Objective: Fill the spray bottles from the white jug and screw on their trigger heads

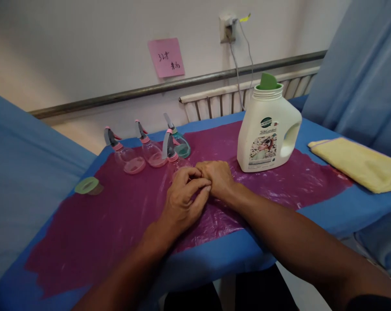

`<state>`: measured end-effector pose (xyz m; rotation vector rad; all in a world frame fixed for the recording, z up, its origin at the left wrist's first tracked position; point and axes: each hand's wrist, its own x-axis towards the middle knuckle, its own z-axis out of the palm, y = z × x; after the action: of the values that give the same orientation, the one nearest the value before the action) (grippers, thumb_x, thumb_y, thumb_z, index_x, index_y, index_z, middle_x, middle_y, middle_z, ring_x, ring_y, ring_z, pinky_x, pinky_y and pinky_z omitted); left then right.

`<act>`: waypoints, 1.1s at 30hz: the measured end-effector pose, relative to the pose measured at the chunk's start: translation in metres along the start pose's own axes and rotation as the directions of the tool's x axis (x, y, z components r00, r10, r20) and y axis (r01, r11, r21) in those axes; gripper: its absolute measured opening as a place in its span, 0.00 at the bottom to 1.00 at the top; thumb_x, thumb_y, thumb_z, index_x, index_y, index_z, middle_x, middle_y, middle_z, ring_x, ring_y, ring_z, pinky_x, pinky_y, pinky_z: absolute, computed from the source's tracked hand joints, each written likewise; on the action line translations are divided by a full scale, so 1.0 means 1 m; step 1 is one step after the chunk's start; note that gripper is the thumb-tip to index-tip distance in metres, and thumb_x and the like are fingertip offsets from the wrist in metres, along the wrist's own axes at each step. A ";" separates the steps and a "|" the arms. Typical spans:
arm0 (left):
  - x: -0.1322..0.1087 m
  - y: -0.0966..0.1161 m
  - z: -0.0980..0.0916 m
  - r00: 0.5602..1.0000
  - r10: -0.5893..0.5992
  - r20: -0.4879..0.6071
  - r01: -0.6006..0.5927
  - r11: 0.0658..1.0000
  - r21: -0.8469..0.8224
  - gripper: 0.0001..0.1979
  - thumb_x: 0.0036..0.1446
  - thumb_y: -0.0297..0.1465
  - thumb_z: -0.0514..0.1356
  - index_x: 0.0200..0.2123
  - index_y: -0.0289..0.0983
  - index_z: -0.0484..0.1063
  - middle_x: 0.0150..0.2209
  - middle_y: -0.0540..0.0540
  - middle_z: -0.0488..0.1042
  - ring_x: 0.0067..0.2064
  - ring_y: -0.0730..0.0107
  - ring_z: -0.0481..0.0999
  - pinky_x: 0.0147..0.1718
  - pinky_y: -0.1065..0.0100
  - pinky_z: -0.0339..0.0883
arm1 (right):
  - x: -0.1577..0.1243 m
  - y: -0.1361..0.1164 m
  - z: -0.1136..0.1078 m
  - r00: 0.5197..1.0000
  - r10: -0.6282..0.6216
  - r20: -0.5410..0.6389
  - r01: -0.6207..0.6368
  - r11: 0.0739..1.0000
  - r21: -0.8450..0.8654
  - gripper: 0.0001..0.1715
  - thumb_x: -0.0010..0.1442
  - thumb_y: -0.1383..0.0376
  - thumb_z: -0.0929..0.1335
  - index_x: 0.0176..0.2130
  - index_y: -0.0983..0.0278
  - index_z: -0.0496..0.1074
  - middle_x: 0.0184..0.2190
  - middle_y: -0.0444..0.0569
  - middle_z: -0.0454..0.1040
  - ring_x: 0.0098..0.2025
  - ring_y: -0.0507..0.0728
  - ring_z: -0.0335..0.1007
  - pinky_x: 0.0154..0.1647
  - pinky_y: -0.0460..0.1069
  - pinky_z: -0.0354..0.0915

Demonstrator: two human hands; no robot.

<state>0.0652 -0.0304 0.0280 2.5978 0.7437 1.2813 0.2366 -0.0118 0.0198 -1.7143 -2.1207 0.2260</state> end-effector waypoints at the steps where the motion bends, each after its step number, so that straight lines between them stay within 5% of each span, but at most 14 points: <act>1: -0.001 -0.001 0.000 1.000 0.000 0.002 0.000 1.000 -0.006 0.06 0.70 0.25 0.66 0.46 0.40 0.81 0.48 0.43 0.78 0.51 0.59 0.80 0.51 0.56 0.78 | 0.000 -0.001 -0.001 1.000 0.002 0.013 -0.002 1.000 -0.017 0.08 0.67 0.60 0.72 0.41 0.59 0.82 0.37 0.49 0.85 0.37 0.59 0.73 0.34 0.54 0.46; 6: -0.006 -0.003 -0.001 1.000 0.019 -0.023 -0.020 0.999 -0.037 0.04 0.70 0.24 0.66 0.45 0.39 0.80 0.45 0.44 0.78 0.48 0.61 0.79 0.50 0.56 0.75 | -0.002 -0.003 0.001 1.000 -0.011 0.021 0.012 1.000 -0.019 0.05 0.63 0.60 0.73 0.39 0.59 0.80 0.36 0.49 0.84 0.36 0.59 0.74 0.34 0.54 0.46; 14: -0.012 -0.001 0.002 0.999 -0.022 0.025 0.022 0.999 -0.024 0.11 0.74 0.29 0.64 0.57 0.40 0.79 0.48 0.42 0.81 0.50 0.59 0.80 0.51 0.55 0.77 | -0.009 0.002 0.008 0.999 -0.009 -0.050 0.008 1.000 -0.027 0.05 0.64 0.64 0.70 0.33 0.59 0.75 0.31 0.49 0.80 0.32 0.57 0.70 0.34 0.54 0.46; 22: -0.018 -0.001 0.003 0.996 -0.031 0.086 0.033 0.999 -0.017 0.06 0.75 0.31 0.63 0.47 0.40 0.81 0.48 0.42 0.80 0.50 0.60 0.80 0.52 0.54 0.77 | -0.013 0.003 0.007 1.000 -0.008 0.000 0.008 1.000 -0.007 0.08 0.58 0.65 0.71 0.29 0.60 0.69 0.27 0.47 0.77 0.30 0.56 0.65 0.33 0.53 0.45; 28: -0.021 -0.003 0.003 0.997 -0.036 0.071 0.039 0.999 -0.029 0.12 0.75 0.31 0.62 0.59 0.42 0.78 0.51 0.43 0.81 0.53 0.58 0.81 0.54 0.52 0.78 | -0.013 0.002 0.011 1.000 -0.009 -0.029 0.007 0.999 -0.045 0.08 0.61 0.65 0.69 0.29 0.60 0.70 0.26 0.47 0.74 0.28 0.55 0.62 0.33 0.53 0.46; 33: -0.020 -0.003 0.002 0.999 0.000 0.051 0.002 0.999 -0.041 0.05 0.74 0.30 0.63 0.48 0.40 0.81 0.48 0.42 0.80 0.49 0.60 0.81 0.51 0.54 0.78 | -0.013 0.001 0.009 0.999 -0.040 -0.019 0.039 0.999 -0.029 0.07 0.61 0.64 0.69 0.30 0.60 0.71 0.27 0.47 0.75 0.30 0.55 0.64 0.33 0.53 0.46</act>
<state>0.0551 -0.0377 0.0114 2.5864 0.7026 1.2120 0.2364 -0.0235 0.0085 -1.6822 -2.1515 0.1674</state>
